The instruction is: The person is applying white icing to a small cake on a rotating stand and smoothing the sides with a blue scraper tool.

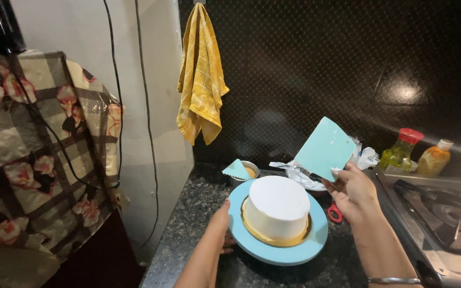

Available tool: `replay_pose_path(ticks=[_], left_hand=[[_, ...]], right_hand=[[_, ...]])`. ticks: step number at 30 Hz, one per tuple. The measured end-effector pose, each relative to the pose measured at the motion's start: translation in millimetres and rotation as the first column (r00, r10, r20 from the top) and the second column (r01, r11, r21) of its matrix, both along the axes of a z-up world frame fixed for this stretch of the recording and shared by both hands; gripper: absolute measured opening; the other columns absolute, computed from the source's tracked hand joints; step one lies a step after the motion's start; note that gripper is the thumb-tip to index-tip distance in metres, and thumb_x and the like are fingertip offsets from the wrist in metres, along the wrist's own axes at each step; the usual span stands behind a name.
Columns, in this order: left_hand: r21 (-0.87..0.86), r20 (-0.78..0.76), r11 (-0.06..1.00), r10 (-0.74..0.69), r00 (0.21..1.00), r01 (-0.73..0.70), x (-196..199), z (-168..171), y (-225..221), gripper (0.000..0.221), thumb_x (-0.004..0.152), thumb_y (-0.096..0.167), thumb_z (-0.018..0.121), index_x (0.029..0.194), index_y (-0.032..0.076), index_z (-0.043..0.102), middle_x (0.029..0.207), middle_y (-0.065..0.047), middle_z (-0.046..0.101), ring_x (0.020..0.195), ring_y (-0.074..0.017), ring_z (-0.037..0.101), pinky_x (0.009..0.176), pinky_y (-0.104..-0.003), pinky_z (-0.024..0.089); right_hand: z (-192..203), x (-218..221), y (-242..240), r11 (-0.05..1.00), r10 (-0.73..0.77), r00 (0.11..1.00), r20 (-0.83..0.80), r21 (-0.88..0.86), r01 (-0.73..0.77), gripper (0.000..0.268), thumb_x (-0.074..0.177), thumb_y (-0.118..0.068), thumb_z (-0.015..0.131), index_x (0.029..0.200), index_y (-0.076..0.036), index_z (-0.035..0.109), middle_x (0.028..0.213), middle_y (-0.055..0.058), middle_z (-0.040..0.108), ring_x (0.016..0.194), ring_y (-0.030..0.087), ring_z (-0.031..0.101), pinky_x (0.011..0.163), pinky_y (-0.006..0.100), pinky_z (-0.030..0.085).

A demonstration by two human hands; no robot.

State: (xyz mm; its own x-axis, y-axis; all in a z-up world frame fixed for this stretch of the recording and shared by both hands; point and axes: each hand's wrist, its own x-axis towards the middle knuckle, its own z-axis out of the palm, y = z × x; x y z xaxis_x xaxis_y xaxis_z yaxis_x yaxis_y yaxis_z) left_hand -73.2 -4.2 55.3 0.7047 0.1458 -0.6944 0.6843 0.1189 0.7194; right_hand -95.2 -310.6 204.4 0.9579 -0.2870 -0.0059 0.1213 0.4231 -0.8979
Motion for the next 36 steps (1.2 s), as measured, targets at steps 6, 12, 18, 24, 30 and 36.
replay_pose_path(ticks=[6,12,18,24,30,36], left_hand=[[-0.030,0.097,0.992,0.122,0.988,-0.119,10,-8,2,0.083,0.089,0.076,0.051,0.148,0.018,0.055,0.145,-0.023,0.054,0.125,-0.0510,0.055,0.098,-0.074,0.042],[-0.132,0.089,0.976,0.185,0.979,-0.172,-3,22,-3,0.077,0.091,0.073,0.049,0.144,0.018,0.059,0.145,-0.017,0.062,0.129,-0.0431,0.059,0.100,-0.067,0.044],[-0.188,0.184,0.977,0.138,0.973,-0.103,-7,35,-9,0.070,0.093,0.069,0.045,0.141,0.019,0.060,0.142,-0.016,0.061,0.129,-0.0426,0.058,0.099,-0.069,0.038],[-0.301,0.367,0.913,0.378,0.850,-0.276,-5,40,-2,0.081,0.093,0.057,0.054,0.134,-0.013,0.058,0.131,-0.030,0.068,0.112,-0.0387,0.074,0.091,-0.050,0.060],[-0.261,0.393,0.918,0.384,0.836,-0.299,24,3,-4,0.078,0.095,0.056,0.057,0.129,-0.014,0.059,0.125,-0.026,0.068,0.109,-0.0321,0.073,0.091,-0.043,0.058],[-0.292,0.328,0.914,0.372,0.868,-0.281,16,23,-9,0.073,0.098,0.054,0.053,0.125,-0.013,0.064,0.122,-0.028,0.072,0.107,-0.0340,0.074,0.090,-0.043,0.058]], right_hand=[[-8,8,2,1.000,0.015,1.000,-0.015,0.004,-0.015,0.038,0.095,0.000,0.049,0.131,-0.008,0.058,0.113,0.006,0.066,0.104,0.019,0.063,0.099,0.041,0.049],[-4,2,7,0.999,0.023,0.999,-0.033,-0.037,-0.025,0.037,0.096,-0.001,0.050,0.131,-0.010,0.058,0.109,0.004,0.065,0.098,0.016,0.060,0.099,0.040,0.046],[-5,1,7,0.999,0.022,0.998,-0.060,-0.030,-0.024,0.036,0.096,-0.002,0.051,0.129,-0.009,0.061,0.108,0.004,0.064,0.094,0.014,0.059,0.096,0.038,0.046],[-16,11,1,1.000,0.015,0.998,-0.054,-0.027,-0.016,0.034,0.095,-0.002,0.053,0.127,-0.009,0.061,0.106,0.005,0.066,0.092,0.015,0.060,0.093,0.037,0.047],[-21,18,-1,0.998,0.035,0.998,-0.056,-0.040,-0.037,0.035,0.094,-0.003,0.054,0.128,-0.011,0.060,0.105,0.003,0.066,0.093,0.015,0.061,0.093,0.037,0.048],[-14,14,2,0.998,0.033,0.998,-0.058,-0.052,-0.036,0.036,0.094,-0.003,0.053,0.128,-0.012,0.061,0.106,0.003,0.065,0.095,0.015,0.060,0.092,0.037,0.048]])
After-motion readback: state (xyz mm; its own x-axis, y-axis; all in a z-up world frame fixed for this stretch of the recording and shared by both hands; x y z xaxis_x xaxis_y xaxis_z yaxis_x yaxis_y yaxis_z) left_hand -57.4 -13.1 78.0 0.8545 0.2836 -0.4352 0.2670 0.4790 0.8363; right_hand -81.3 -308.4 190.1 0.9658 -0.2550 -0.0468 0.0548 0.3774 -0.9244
